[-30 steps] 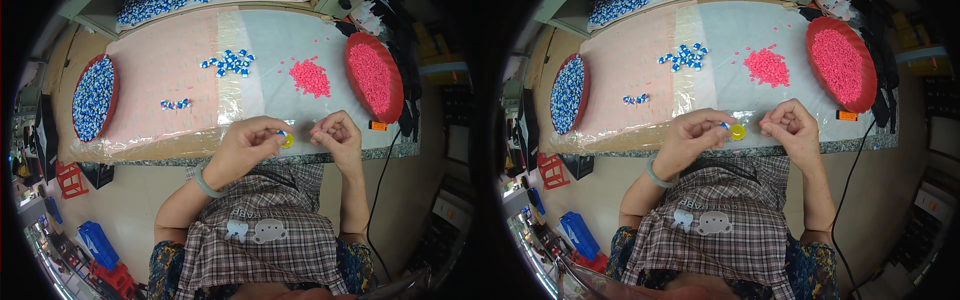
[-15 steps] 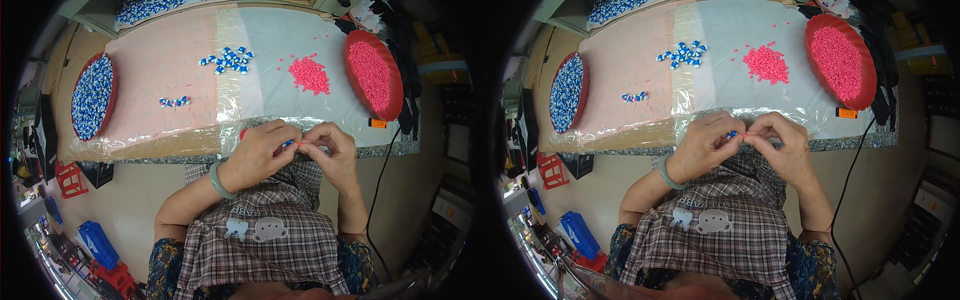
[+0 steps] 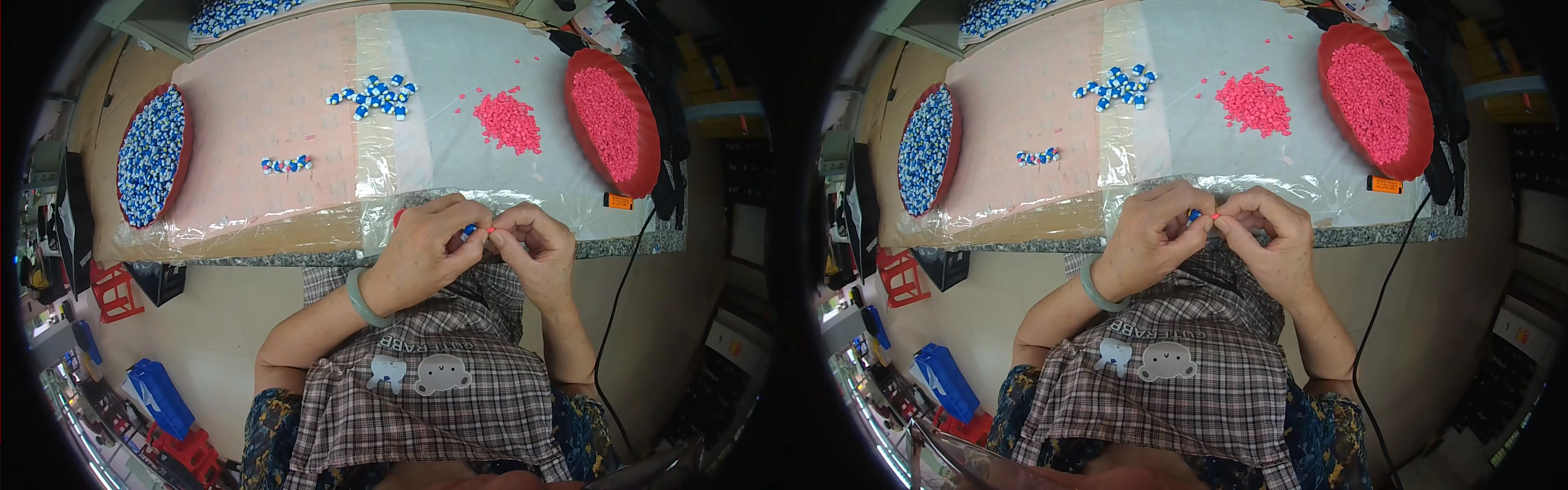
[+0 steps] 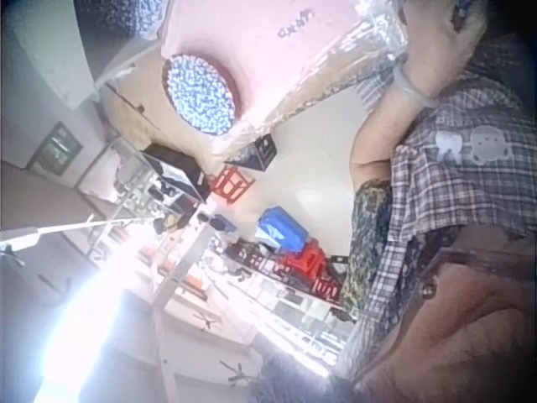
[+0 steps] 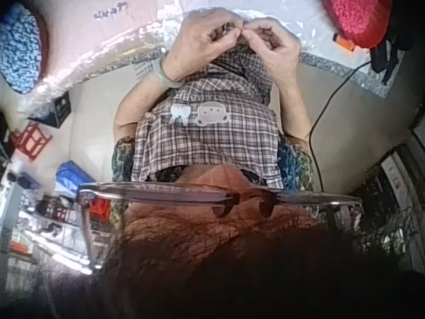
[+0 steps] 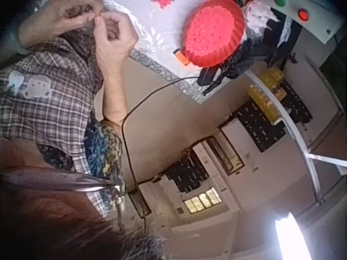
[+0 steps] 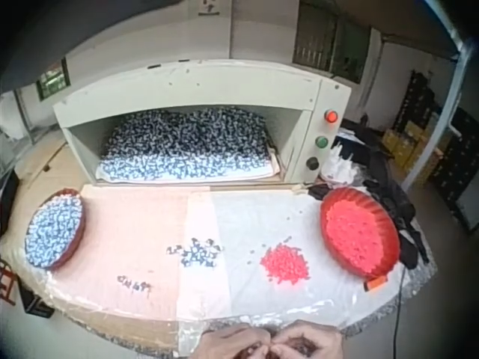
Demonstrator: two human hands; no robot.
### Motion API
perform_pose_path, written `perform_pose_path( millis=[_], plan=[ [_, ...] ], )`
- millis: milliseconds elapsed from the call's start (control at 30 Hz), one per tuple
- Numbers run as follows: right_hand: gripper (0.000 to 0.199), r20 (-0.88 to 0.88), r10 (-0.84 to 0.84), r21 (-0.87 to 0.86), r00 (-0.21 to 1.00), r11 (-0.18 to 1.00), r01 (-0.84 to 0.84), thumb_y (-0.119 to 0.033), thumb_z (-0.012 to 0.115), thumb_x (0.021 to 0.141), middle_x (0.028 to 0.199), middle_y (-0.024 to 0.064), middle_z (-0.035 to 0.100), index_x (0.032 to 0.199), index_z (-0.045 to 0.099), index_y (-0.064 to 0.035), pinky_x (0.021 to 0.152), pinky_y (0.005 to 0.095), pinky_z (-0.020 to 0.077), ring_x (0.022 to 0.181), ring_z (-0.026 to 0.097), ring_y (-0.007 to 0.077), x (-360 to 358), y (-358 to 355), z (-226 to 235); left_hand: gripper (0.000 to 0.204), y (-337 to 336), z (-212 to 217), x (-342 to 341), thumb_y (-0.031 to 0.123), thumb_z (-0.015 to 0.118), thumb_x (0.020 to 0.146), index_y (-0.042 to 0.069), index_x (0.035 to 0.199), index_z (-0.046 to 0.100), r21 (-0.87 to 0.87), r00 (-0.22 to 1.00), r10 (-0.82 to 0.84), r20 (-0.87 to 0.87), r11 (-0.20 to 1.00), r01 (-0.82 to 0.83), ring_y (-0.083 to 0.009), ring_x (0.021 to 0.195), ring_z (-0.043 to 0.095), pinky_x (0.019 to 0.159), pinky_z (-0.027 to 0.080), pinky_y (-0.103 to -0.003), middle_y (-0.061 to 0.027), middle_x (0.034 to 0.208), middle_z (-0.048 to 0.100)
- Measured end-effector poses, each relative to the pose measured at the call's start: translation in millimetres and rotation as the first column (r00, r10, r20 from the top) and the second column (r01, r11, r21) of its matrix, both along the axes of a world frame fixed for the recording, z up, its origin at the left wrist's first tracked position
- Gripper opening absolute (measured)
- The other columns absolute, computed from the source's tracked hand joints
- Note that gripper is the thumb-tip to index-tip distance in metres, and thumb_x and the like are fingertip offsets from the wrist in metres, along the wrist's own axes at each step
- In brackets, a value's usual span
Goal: Applying glue to small blue-and-white circular parts and attaching tiny pink plastic bits to them at a factory workstation.
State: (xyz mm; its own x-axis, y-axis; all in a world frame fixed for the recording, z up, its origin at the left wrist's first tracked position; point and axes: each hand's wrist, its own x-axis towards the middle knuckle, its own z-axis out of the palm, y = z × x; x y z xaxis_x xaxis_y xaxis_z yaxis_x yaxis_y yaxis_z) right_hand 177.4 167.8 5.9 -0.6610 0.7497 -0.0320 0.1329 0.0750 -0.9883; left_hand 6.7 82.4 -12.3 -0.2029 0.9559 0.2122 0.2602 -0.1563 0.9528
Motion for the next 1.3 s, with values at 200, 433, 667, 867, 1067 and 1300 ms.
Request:
perform_pose_path(
  millis=[200,433,667,867,1067,1300],
  plan=[
    [0.007,0.000,0.008,-0.092,1.000,0.996,-0.008,0.004,0.068,0.091,0.088,0.0036,0.066,0.095,0.064,0.0037,0.071,0.0237,0.0535,0.078,0.064,0.0092,0.1,2.5,-0.1,0.010,0.6,5.1,-2.4,0.003,0.071,0.089,0.005,0.097,0.066,-0.058,0.999,-0.050,0.019,0.997,0.051,-0.0049,0.054,0.051,0.048,0.038,-0.024,-0.0032,0.078,0.063],
    [0.009,-0.029,-0.013,-0.073,0.999,0.997,0.011,0.001,0.069,0.091,0.083,0.0032,0.064,0.096,0.062,0.0016,0.063,0.0212,0.0492,0.072,0.060,0.0065,-0.2,3.6,-3.1,0.009,-1.4,2.3,-2.9,0.004,0.068,0.095,0.000,0.103,0.067,-0.174,0.955,-0.078,0.285,0.976,0.132,-0.0053,0.068,0.061,0.062,0.051,-0.021,-0.0031,0.086,0.067],
    [0.007,-0.114,-0.014,-0.264,0.993,0.964,-0.016,-0.004,0.068,0.092,0.079,0.0022,0.063,0.093,0.061,-0.0007,0.055,0.0200,0.0435,0.063,0.056,0.0058,3.4,11.0,-4.0,0.019,-4.8,3.6,-10.8,0.001,0.066,0.096,-0.006,0.114,0.067,-0.199,0.725,-0.100,0.681,0.928,0.315,-0.0101,0.084,0.066,0.077,0.056,-0.023,-0.0087,0.101,0.071],
    [0.005,0.061,0.002,-0.358,0.998,0.934,0.020,-0.004,0.067,0.092,0.075,0.0004,0.061,0.092,0.062,-0.0019,0.054,0.0196,0.0414,0.060,0.053,0.0049,9.6,17.5,-9.7,0.029,-9.2,4.2,-25.6,-0.004,0.061,0.095,-0.007,0.123,0.065,-0.150,0.735,-0.085,0.673,0.957,0.248,-0.0152,0.096,0.070,0.085,0.058,-0.027,-0.0138,0.114,0.071],
    [0.006,0.180,0.076,-0.362,0.981,0.932,-0.006,-0.006,0.069,0.091,0.072,-0.0029,0.060,0.090,0.064,-0.0033,0.053,0.0187,0.0400,0.058,0.052,0.0028,4.1,14.4,-17.8,0.032,-16.6,0.6,-37.9,-0.005,0.062,0.094,-0.006,0.126,0.063,-0.208,0.736,-0.012,0.677,0.956,0.207,-0.0169,0.097,0.070,0.085,0.058,-0.028,-0.0135,0.113,0.071],
    [0.005,0.259,0.073,-0.377,0.963,0.926,0.031,-0.006,0.069,0.092,0.072,-0.0039,0.060,0.090,0.064,-0.0037,0.051,0.0172,0.0392,0.057,0.052,0.0017,0.7,12.3,-23.9,0.015,-19.3,-1.1,-38.3,0.003,0.066,0.096,-0.003,0.109,0.065,-0.228,0.734,0.022,0.678,0.956,0.182,-0.0083,0.071,0.060,0.064,0.050,-0.021,-0.0088,0.094,0.069]
  ],
)
